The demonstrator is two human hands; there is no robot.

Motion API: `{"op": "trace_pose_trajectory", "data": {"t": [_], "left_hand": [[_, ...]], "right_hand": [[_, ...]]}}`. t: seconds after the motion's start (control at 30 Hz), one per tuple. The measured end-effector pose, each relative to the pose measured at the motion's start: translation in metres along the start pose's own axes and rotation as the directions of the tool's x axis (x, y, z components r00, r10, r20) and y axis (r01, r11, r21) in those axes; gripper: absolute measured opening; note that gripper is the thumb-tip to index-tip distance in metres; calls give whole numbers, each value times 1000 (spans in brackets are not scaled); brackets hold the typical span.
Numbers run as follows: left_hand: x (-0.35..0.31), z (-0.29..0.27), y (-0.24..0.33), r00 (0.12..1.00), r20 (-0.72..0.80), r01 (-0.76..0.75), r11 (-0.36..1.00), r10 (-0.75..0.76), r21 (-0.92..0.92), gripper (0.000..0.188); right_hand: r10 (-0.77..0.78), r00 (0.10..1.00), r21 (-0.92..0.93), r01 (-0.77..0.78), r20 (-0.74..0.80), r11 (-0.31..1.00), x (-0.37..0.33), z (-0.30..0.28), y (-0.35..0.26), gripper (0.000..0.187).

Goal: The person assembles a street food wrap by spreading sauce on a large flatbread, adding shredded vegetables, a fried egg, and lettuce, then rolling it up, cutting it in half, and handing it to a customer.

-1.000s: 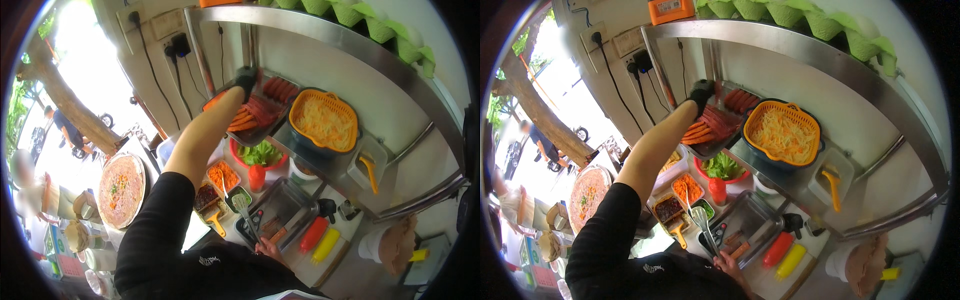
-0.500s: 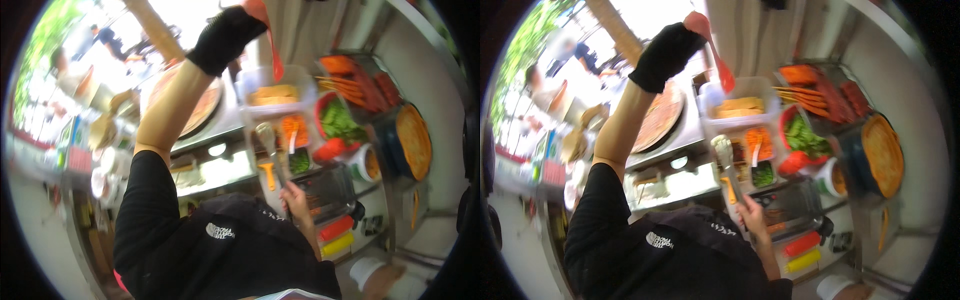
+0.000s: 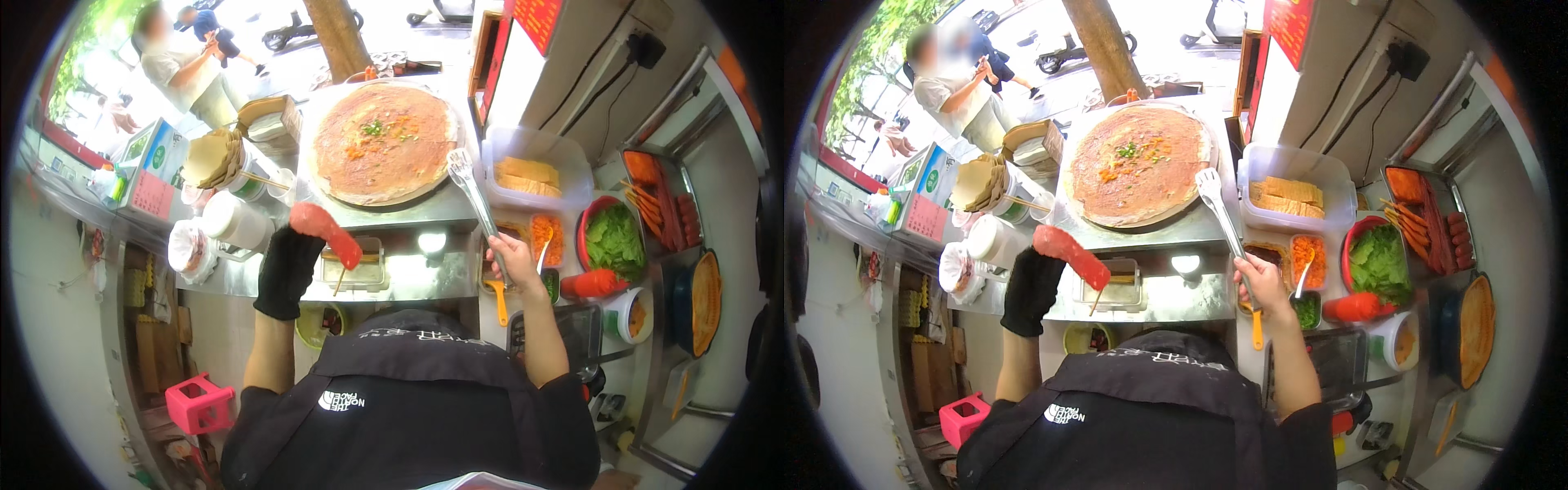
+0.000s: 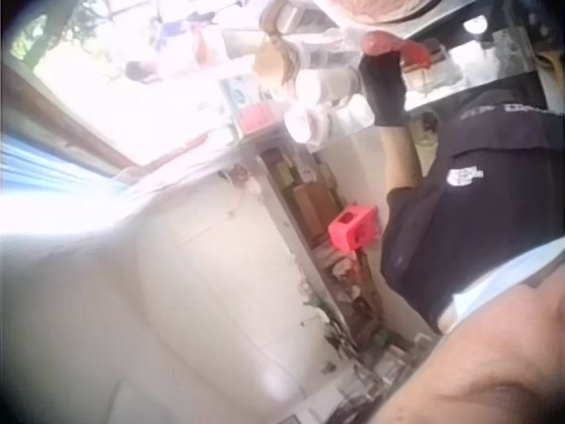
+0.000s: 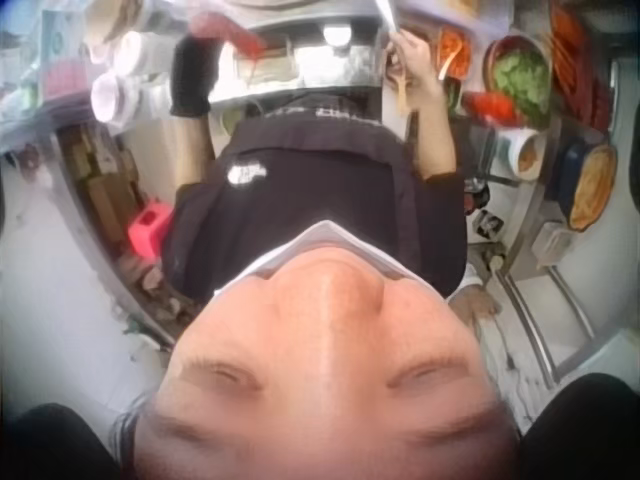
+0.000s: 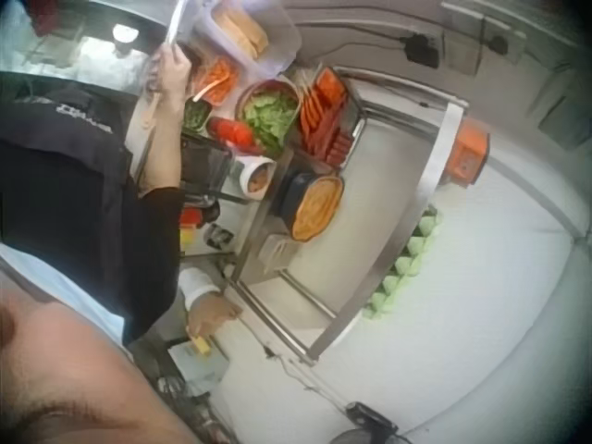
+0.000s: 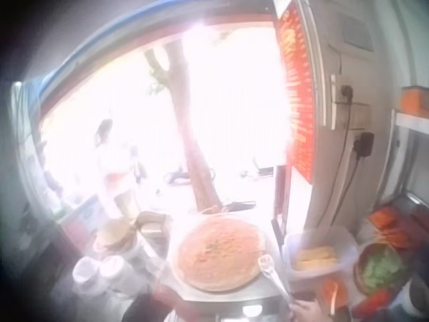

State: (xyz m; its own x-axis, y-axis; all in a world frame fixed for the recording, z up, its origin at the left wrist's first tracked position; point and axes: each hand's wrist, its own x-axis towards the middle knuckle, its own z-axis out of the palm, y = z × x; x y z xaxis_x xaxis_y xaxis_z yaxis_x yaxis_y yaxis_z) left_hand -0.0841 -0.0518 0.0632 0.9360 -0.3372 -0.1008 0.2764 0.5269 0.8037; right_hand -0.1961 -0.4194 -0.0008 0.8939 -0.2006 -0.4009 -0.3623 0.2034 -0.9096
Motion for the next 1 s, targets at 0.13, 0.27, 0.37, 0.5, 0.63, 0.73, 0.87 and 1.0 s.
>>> {"op": "trace_pose_trajectory", "data": {"t": [0.13,0.27,0.37,0.5,0.63,0.73,0.87,1.0], "left_hand": [[-6,-53,-27,997,-8,-60,862,74,503,24],[-6,-27,-14,997,-19,-22,482,79,876,33],[14,-25,-31,986,98,-167,761,135,627,29],[61,-2,-49,977,210,-28,995,48,-96,19],[105,14,-56,977,165,-79,950,133,-303,23],[120,-25,-95,989,-93,-130,974,115,-185,28],[92,-49,-123,908,-388,-12,937,156,349,43],[60,-16,-105,836,267,-360,111,479,927,44]], "right_hand": [[123,986,-80,-115,108,990,-3,-1,-7,22],[248,937,-186,-206,246,961,1,21,-27,22],[278,912,-267,-199,301,943,16,37,-40,22],[237,922,-237,-167,307,957,36,49,-69,20],[187,937,-193,-133,296,972,42,60,-100,22],[190,938,-203,-134,289,970,41,66,-110,23],[197,931,-185,-145,306,972,37,66,-104,23],[215,933,-170,-171,288,970,28,62,-91,23]]}}
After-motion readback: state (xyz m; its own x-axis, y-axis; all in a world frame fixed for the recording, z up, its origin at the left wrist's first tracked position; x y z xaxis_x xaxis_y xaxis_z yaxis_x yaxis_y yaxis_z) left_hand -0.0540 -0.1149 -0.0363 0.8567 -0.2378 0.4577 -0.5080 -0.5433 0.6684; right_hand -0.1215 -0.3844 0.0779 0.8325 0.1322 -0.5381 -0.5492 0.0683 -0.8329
